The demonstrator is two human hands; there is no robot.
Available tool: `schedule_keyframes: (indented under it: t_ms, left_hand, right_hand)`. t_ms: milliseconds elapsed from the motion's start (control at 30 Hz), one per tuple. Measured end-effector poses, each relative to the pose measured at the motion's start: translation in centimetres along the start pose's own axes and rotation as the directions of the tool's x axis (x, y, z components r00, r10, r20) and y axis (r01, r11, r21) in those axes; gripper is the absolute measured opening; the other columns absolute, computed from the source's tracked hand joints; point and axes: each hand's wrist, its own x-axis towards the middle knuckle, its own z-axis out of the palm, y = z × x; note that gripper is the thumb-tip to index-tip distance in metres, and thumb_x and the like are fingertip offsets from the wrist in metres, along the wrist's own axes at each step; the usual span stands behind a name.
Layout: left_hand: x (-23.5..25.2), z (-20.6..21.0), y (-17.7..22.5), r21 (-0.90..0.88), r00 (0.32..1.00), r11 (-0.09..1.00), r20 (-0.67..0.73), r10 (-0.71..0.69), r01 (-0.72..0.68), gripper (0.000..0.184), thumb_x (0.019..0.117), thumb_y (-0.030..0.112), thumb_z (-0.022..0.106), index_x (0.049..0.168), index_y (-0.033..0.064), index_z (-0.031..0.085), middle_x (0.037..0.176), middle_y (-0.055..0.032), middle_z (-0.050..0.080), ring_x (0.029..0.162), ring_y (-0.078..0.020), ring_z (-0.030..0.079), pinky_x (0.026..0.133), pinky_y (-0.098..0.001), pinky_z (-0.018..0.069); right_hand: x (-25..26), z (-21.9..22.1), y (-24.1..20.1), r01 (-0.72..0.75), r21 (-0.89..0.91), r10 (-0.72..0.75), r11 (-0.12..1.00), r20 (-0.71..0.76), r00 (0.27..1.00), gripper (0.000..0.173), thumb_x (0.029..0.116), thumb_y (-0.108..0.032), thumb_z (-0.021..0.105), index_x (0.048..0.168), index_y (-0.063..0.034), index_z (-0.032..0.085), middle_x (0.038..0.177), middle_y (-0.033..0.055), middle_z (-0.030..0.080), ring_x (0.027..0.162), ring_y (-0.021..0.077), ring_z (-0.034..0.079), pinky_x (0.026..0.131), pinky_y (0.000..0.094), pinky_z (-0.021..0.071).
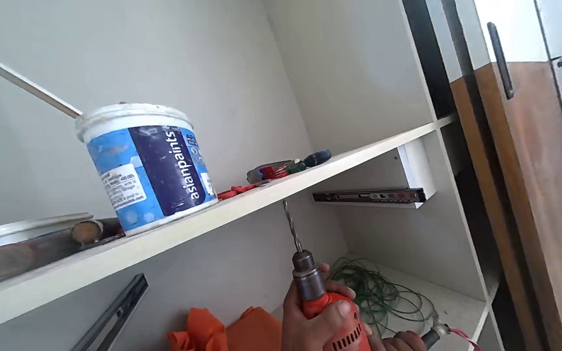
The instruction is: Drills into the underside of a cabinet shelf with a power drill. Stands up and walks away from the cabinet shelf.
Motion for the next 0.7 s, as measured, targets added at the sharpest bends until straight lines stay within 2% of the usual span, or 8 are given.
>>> schedule_keyframes:
  t_ms: [200,400,533,700]
  left_hand:
    - [1.2,0.0,0.0,0.026,0.999,0.998,0.009,0.053,-0.053,0.071,0.0864,0.016,0.079,0.14,-0.0078,0.038,0.105,-0.0287,0.07,0.09,-0.0416,0.073,0.08,-0.0556,0.0625]
    - [1.1,0.7,-0.2,0.05,0.997,0.996,0.021,0.078,-0.079,0.071,0.0875,0.015,0.076,0.142,-0.0076,0.036,0.105,-0.0293,0.07,0.09,-0.041,0.073,0.081,-0.0549,0.0622]
    - [1.8,0.9,-0.3,0.01,0.997,0.997,0.02,0.075,-0.075,0.073,0.0867,0.015,0.078,0.142,-0.0072,0.035,0.104,-0.0291,0.07,0.09,-0.0411,0.073,0.08,-0.0551,0.0625]
    - [2.6,0.8,0.0,0.022,0.996,0.996,0.023,0.087,-0.088,0.075,0.0858,0.016,0.079,0.142,-0.0074,0.035,0.103,-0.0295,0.07,0.088,-0.0409,0.074,0.079,-0.0537,0.0628]
  right_hand:
    - [1.3,-0.1,1.3,0.041,-0.044,-0.041,0.998,0.0,0.999,0.055,0.0893,-0.039,0.064,0.139,-0.0169,0.06,0.084,0.0027,0.069,0.076,0.0207,0.062,0.084,0.0379,0.0477]
    - [1.2,-0.6,1.8,0.042,-0.032,-0.042,0.999,0.01,0.999,0.057,0.0887,-0.04,0.066,0.14,-0.0172,0.059,0.091,0.003,0.072,0.079,0.0206,0.064,0.085,0.0382,0.0488]
    - [1.8,-0.7,2.3,0.05,-0.052,-0.05,0.997,0.009,0.999,0.054,0.09,-0.039,0.063,0.14,-0.0173,0.059,0.088,0.0028,0.071,0.077,0.0204,0.063,0.085,0.0381,0.0485]
    - [2.5,-0.4,2.8,0.07,-0.069,-0.07,0.995,-0.007,0.997,0.058,0.0898,-0.045,0.063,0.141,-0.0187,0.058,0.086,0.0014,0.07,0.077,0.0198,0.063,0.085,0.0382,0.0485]
